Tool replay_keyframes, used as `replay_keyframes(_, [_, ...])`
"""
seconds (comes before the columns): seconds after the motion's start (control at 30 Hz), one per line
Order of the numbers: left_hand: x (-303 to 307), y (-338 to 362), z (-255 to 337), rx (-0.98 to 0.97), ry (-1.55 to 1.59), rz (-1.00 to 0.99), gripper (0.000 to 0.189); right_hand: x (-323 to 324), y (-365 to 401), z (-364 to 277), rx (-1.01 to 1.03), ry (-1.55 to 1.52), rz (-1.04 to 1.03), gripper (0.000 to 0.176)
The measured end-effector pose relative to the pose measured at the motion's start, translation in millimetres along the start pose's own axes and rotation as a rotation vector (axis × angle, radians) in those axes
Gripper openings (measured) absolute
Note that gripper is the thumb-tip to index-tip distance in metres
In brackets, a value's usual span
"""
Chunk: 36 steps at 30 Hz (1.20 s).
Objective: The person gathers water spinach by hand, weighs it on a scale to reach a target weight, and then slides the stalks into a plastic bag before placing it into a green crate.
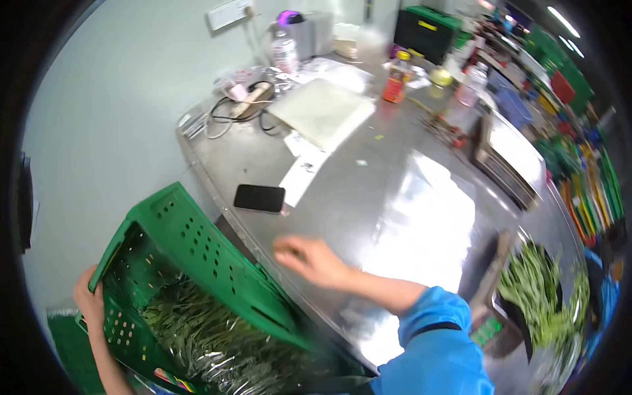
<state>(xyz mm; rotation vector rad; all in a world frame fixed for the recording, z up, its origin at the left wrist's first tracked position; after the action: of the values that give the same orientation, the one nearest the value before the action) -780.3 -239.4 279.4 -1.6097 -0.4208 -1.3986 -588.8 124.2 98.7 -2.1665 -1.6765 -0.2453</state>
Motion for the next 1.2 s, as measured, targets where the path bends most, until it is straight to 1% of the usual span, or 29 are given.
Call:
replay_keyframes(0.03, [-0.2,3.4,-4.2,0.029,-0.053,0.021,0.024,-5.1,46.1,-14.6,-0.039,0.019,0.062,0.024])
replay_keyframes(0.07, [-1.4,5.6,-9.6,-0.079,-0.091,0.045,0.026,-11.2,91.4,-26.5,-0.176,0.018,0.074,0.019])
replay_keyframes(0.1, [-5.3,7.0,-11.4,-0.115,-0.058,0.036,0.026,-22.8,137.3,-34.7,-0.308,-0.083,0.101,0.020])
replay_keyframes(0.13, [-8.1,5.1,-14.1,-0.045,-0.099,0.044,0.029,-35.6,179.7,-44.7,-0.444,-0.136,0.101,0.024])
replay_keyframes(0.17, [-7.4,3.4,-15.2,0.024,-0.148,0.042,0.032,-52.3,220.8,-48.8,-0.516,-0.162,0.103,0.029])
replay_keyframes(0.23, [3.2,4.7,6.3,0.161,-0.163,-0.039,0.036,-91.8,296.7,-45.6,-0.730,-0.123,0.108,0.033])
replay_keyframes(0.27, [7.4,8.0,15.6,-0.103,-0.085,0.168,0.038,-113.0,331.0,-39.1,-0.839,-0.113,0.181,0.035])
replay_keyframes(0.3, [6.5,28.5,17.4,-0.366,-0.006,0.360,0.039,-129.3,358.9,-37.0,-0.862,0.032,0.198,0.036])
replay_keyframes(0.33, [11.2,68.4,42.9,-0.448,0.143,0.384,0.039,-151.2,382.2,-31.3,-0.915,-0.029,0.264,0.044])
replay_keyframes(0.37, [10.2,112.6,71.8,-0.526,0.301,0.421,0.039,-167.3,401.1,-22.2,-0.956,-0.080,0.340,0.058])
replay_keyframes(0.4, [-30.8,170.1,58.9,-0.558,0.540,0.171,0.041,-185.6,417.0,-7.8,-1.052,-0.245,0.387,0.071])
replay_keyframes(0.43, [-55.6,236.3,71.0,-0.709,0.597,-0.084,0.045,-198.7,422.9,3.1,-1.141,-0.407,0.431,0.084])
replay_keyframes(0.47, [-72.0,294.6,89.5,-0.591,0.600,-0.636,0.053,-204.8,414.2,4.3,-1.161,-0.499,0.431,0.089])
replay_keyframes(0.5, [-89.6,366.6,86.4,-0.397,0.606,-0.894,0.065,-214.9,404.9,3.7,-1.186,-0.595,0.430,0.093])
replay_keyframes(0.53, [-101.4,425.9,77.5,-0.252,0.679,-1.111,0.075,-223.4,390.6,7.7,-1.125,-0.678,0.405,0.091])
replay_keyframes(0.57, [-101.7,470.0,69.9,-0.229,0.614,-1.129,0.079,-231.5,384.8,23.7,-1.097,-0.724,0.403,0.084])
replay_keyframes(0.6, [-101.2,502.3,63.1,-0.109,0.540,-1.103,0.064,-239.4,378.9,39.8,-1.069,-0.771,0.400,0.077])
replay_keyframes(0.63, [-101.0,524.3,54.1,-0.108,0.533,-1.113,0.064,-252.0,384.2,61.7,-1.089,-0.791,0.425,0.065])
replay_keyframes(0.67, [-101.1,535.4,41.7,-0.110,0.482,-0.972,0.054,-255.7,379.0,57.9,-1.068,-0.836,0.533,0.060])
replay_keyframes(0.7, [-106.5,539.5,39.2,-0.116,0.433,-0.818,0.045,-253.6,375.7,51.3,-1.061,-0.839,0.543,0.062])
replay_keyframes(0.73, [-110.4,544.0,44.3,-0.124,0.429,-0.813,0.045,-254.0,375.9,49.1,-1.123,-0.861,0.491,0.067])
replay_keyframes(0.77, [-106.3,541.0,46.2,-0.144,0.385,-0.757,0.039,-255.7,377.8,48.2,-1.186,-0.891,0.447,0.073])
replay_keyframes(0.8, [-104.6,535.6,46.9,-0.174,0.344,-0.708,0.033,-252.9,375.1,47.4,-1.094,-0.899,0.430,0.078])
replay_keyframes(0.83, [-108.8,533.3,48.4,-0.198,0.341,-0.720,0.033,-256.5,376.6,50.0,-1.112,-0.900,0.419,0.090])
replay_keyframes(0.9, [-107.1,539.0,43.9,-0.137,0.354,-0.711,0.033,-268.0,382.3,61.5,-1.142,-0.939,0.427,0.102])
replay_keyframes(0.97, [-111.4,542.6,43.0,-0.148,0.380,-0.699,0.034,-267.2,382.2,61.8,-1.121,-0.907,0.411,0.105])
replay_keyframes(1.03, [-109.6,541.5,42.7,-0.195,0.333,-0.633,0.038,-262.4,379.0,57.8,-1.087,-0.886,0.365,0.108])
replay_keyframes(1.13, [-105.4,545.5,39.8,-0.170,0.327,-0.636,0.041,-279.3,385.6,82.8,-1.114,-0.755,0.401,0.108])
replay_keyframes(1.2, [-103.4,546.3,41.7,-0.145,0.304,-0.632,0.040,-264.4,379.8,65.0,-1.087,-0.813,0.375,0.109])
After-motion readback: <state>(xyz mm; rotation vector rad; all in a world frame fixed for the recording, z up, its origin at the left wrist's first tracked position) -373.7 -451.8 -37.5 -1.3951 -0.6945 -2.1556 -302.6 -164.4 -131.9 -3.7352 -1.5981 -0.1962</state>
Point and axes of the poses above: each hand's wrist, its own y-axis away from the middle knuckle, its own x-axis out of the back of the hand, z = x × y, the point moved 5 cm from there along -y, towards the middle knuckle, and after that the axes turned 3 degrees about y, right-handed, at the moved point
